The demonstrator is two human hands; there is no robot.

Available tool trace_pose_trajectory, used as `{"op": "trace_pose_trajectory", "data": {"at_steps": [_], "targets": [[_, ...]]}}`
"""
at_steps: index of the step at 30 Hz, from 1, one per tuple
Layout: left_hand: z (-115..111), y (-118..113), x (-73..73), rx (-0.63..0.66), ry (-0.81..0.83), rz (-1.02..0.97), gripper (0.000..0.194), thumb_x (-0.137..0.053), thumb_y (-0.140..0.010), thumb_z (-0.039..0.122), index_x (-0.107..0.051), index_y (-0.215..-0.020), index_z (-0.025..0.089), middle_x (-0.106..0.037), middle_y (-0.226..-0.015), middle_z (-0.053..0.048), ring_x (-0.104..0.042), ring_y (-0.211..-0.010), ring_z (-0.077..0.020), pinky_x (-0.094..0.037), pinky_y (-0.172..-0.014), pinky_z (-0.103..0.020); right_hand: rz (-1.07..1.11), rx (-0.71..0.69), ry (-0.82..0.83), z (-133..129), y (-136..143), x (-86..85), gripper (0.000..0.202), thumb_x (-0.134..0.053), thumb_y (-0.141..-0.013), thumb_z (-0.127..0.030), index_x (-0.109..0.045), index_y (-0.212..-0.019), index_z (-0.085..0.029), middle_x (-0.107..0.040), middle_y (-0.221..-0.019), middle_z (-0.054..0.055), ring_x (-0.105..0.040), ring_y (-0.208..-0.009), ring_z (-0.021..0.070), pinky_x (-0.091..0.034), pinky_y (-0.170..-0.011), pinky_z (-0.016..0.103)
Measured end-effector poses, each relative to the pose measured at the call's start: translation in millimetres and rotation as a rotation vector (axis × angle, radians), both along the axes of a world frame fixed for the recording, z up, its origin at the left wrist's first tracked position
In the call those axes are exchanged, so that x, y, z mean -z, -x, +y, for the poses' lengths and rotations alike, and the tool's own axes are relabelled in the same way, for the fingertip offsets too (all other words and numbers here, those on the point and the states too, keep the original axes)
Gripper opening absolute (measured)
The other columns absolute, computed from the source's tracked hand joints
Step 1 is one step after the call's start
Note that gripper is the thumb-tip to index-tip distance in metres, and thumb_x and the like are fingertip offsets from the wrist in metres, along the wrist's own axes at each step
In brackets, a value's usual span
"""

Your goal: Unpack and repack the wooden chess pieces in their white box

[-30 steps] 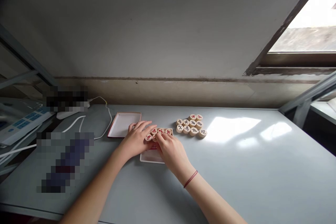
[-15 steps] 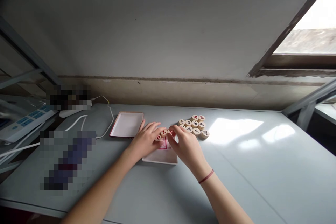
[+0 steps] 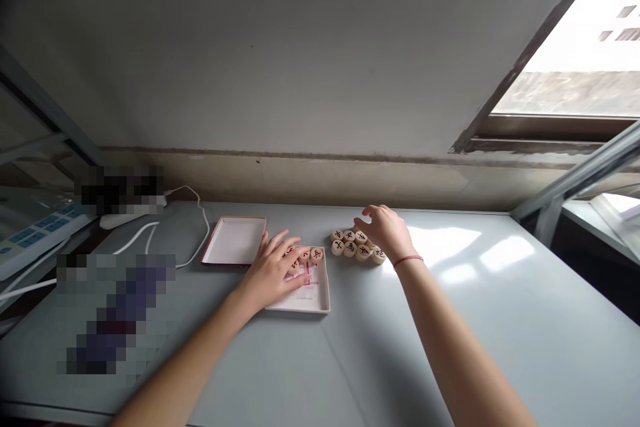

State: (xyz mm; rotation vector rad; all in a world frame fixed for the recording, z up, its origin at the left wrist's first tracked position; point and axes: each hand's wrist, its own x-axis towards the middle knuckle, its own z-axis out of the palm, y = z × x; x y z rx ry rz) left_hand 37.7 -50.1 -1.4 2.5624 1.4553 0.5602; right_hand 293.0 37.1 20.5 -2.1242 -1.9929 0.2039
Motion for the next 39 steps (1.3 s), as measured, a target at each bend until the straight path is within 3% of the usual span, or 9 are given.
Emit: {"op": "trace_pose_trajectory", "data": {"at_steps": [6,11,14,17,21,25,29,32,39], "targets": [[-1.1,2.3,-1.2,0.004,-0.021,-0.032,0.039,-0.057,-0.085,0.044,-0.056,-0.12,0.026,-0.057,-0.126,-0.007,-0.038,-0.129,-0.032,-0.021,-0.11,-0.062,-0.083,-0.087,0.28,26.4,8.7,-1.5,0.032,-0.064,-0.072,-0.034,-0.07,-0.097,-0.016,-0.07,-0.09,0.013,-0.066,-0.075,0.0227,-0.045,-0.06,0.028],[-1.7,2.9,-0.5,0.005,-0.042,-0.043,0.036,-0.055,-0.087,0.044,-0.057,-0.118,0.025,-0.058,-0.124,-0.007,-0.038,-0.129,-0.0313,-0.023,-0.109,-0.062,-0.076,-0.126,0.325,30.7,12.9,-6.8,0.019,-0.065,-0.066,-0.021,-0.072,-0.083,-0.016,-0.066,-0.059,0.008,-0.063,-0.054,0.0199,-0.044,-0.053,0.028],[-1.8,3.1,0.8,0.004,-0.05,-0.049,0.036,-0.055,-0.087,0.042,-0.057,-0.118,0.025,-0.058,-0.124,-0.007,-0.039,-0.129,-0.0312,-0.024,-0.109,-0.061,-0.074,-0.142,0.325,32.2,13.7,-8.8,0.019,-0.063,-0.066,-0.018,-0.072,-0.083,-0.016,-0.064,-0.052,0.005,-0.062,-0.049,0.0194,-0.045,-0.05,0.028],[-1.2,3.4,1.5,0.002,-0.045,-0.067,0.035,-0.055,-0.087,0.041,-0.058,-0.117,0.025,-0.058,-0.124,-0.006,-0.039,-0.129,-0.0312,-0.025,-0.109,-0.061,0.042,-0.116,0.272,31.7,11.3,-15.0,0.026,-0.064,-0.066,-0.016,-0.071,-0.091,-0.014,-0.068,-0.061,0.006,-0.062,-0.047,0.017,-0.048,-0.049,0.027],[-0.9,1.5,0.2,-0.005,-0.08,-0.14,0.035,-0.055,-0.088,0.036,-0.056,-0.12,0.023,-0.057,-0.125,-0.007,-0.039,-0.129,-0.0301,-0.029,-0.109,-0.056,0.557,-0.124,0.107,8.5,15.9,-29.1,0.038,-0.067,-0.072,-0.032,-0.066,-0.106,-0.013,-0.07,-0.099,0.013,-0.066,-0.054,0.0159,-0.052,-0.044,0.026],[-4.7,-5.6,-1.9,-0.015,-0.116,-0.281,0.044,-0.05,-0.091,0.036,-0.044,-0.133,0.023,-0.055,-0.126,-0.01,-0.048,-0.121,-0.0247,-0.044,-0.102,-0.043,0.885,-0.312,0.271,-39.7,39.2,-30.2,0.048,-0.066,-0.075,-0.045,-0.062,-0.112,-0.016,-0.069,-0.104,0.013,-0.069,-0.076,0.0216,-0.056,-0.048,0.027],[-9.7,-12.9,-2.1,-0.041,-0.126,-0.377,0.033,-0.048,-0.093,0.034,-0.052,-0.125,0.024,-0.058,-0.119,-0.007,-0.057,-0.107,-0.02,-0.052,-0.09,-0.035,1.008,-0.44,0.377,-71.6,58.8,-17.4,0.045,-0.062,-0.079,-0.047,-0.062,-0.112,-0.016,-0.068,-0.104,0.012,-0.068,-0.087,0.0218,-0.058,-0.059,0.029],[-11.2,-15.8,-1.4,-0.014,-0.131,-0.395,0.025,-0.051,-0.092,0.032,-0.059,-0.114,0.024,-0.062,-0.11,-0.006,-0.061,-0.099,-0.0184,-0.053,-0.087,-0.034,1.045,-0.412,0.324,-76.7,63.1,-9.7,0.045,-0.063,-0.078,-0.049,-0.062,-0.109,-0.016,-0.068,-0.106,0.012,-0.067,-0.087,0.0218,-0.059,-0.063,0.031],[-10.5,-16.2,0.7,0.017,-0.069,-0.458,0.022,-0.057,-0.089,0.027,-0.058,-0.11,0.023,-0.065,-0.104,-0.004,-0.064,-0.093,-0.0168,-0.053,-0.084,-0.031,1.097,-0.38,0.276,-81.1,65.4,-4.5,0.043,-0.064,-0.077,-0.051,-0.061,-0.103,-0.016,-0.068,-0.103,0.012,-0.067,-0.082,0.0207,-0.058,-0.062,0.032]]}}
